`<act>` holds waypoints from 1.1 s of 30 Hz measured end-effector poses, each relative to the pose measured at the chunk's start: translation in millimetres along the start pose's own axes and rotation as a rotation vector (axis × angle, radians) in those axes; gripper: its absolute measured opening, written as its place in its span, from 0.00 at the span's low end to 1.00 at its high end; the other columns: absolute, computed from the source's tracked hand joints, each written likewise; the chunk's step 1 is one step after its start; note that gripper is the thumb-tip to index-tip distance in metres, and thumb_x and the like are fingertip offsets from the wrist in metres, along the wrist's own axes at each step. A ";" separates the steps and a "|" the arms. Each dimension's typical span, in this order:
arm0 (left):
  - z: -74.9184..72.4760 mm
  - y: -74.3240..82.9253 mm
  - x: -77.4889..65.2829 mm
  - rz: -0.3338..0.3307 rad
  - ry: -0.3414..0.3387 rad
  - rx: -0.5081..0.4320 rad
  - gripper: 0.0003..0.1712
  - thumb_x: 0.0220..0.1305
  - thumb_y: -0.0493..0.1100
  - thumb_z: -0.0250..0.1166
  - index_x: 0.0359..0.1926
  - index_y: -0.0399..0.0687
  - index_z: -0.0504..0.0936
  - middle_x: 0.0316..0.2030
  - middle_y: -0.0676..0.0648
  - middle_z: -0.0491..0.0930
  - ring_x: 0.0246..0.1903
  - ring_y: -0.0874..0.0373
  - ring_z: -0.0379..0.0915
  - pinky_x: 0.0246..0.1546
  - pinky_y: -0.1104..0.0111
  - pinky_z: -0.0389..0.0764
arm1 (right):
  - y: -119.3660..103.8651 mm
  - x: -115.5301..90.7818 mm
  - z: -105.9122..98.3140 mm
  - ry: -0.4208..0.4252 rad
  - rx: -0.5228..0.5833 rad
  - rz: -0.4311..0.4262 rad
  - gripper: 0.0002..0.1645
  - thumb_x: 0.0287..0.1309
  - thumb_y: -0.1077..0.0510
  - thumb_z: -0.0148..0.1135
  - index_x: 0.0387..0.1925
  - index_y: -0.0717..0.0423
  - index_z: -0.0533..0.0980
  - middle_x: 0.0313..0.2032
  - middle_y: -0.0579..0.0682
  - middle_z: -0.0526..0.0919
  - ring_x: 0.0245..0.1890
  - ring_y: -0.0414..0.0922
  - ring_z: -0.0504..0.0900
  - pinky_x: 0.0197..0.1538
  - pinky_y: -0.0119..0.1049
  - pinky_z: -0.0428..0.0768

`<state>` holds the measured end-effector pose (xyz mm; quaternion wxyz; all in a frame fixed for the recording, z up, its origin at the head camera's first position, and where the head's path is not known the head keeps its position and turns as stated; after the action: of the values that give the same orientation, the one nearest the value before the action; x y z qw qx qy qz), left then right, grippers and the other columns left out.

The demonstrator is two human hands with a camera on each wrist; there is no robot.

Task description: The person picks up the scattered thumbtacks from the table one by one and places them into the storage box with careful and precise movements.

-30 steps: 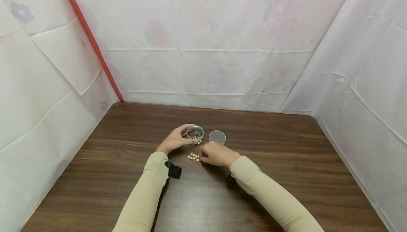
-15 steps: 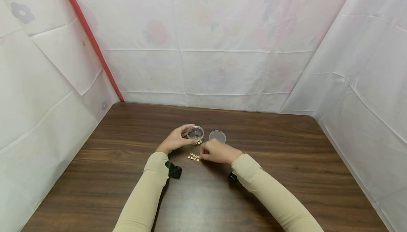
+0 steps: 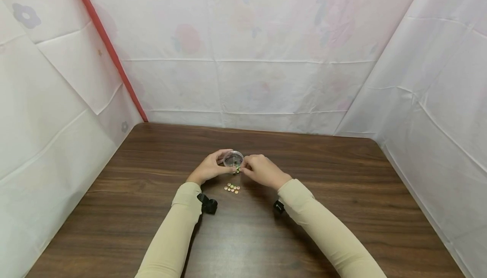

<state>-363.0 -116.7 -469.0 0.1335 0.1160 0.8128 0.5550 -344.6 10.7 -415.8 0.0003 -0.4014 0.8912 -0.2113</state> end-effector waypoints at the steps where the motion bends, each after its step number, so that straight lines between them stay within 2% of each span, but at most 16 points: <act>1: 0.0 0.2 0.0 0.000 -0.001 -0.003 0.43 0.52 0.48 0.71 0.67 0.51 0.62 0.62 0.43 0.65 0.61 0.49 0.59 0.59 0.49 0.67 | 1.5 0.9 -0.9 0.007 0.002 0.012 0.05 0.62 0.57 0.57 0.34 0.51 0.79 0.29 0.41 0.80 0.26 0.31 0.74 0.31 0.29 0.79; 17: -0.4 4.5 -2.4 0.003 -0.003 0.003 0.42 0.53 0.48 0.71 0.67 0.51 0.63 0.63 0.41 0.65 0.61 0.47 0.59 0.61 0.47 0.64 | 8.6 16.9 -8.3 0.100 0.018 0.052 0.06 0.64 0.57 0.55 0.35 0.50 0.78 0.30 0.42 0.79 0.27 0.32 0.74 0.30 0.28 0.78; 33: -0.4 6.1 -2.1 0.000 0.000 0.000 0.41 0.53 0.47 0.71 0.66 0.51 0.63 0.64 0.43 0.64 0.62 0.47 0.58 0.61 0.48 0.65 | 14.9 31.6 0.6 0.089 0.043 0.079 0.06 0.63 0.56 0.56 0.34 0.50 0.78 0.27 0.42 0.78 0.23 0.34 0.72 0.27 0.28 0.77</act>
<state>-360.9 -115.6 -462.9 0.1336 0.1161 0.8128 0.5550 -376.5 -3.3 -416.7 -0.0222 -0.3559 0.9008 -0.2477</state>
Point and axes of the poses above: each hand's wrist, its own x-axis towards the middle knuckle, its own z-axis out of the palm, y = z × x, the point moved 9 cm from there along x, towards the middle knuckle
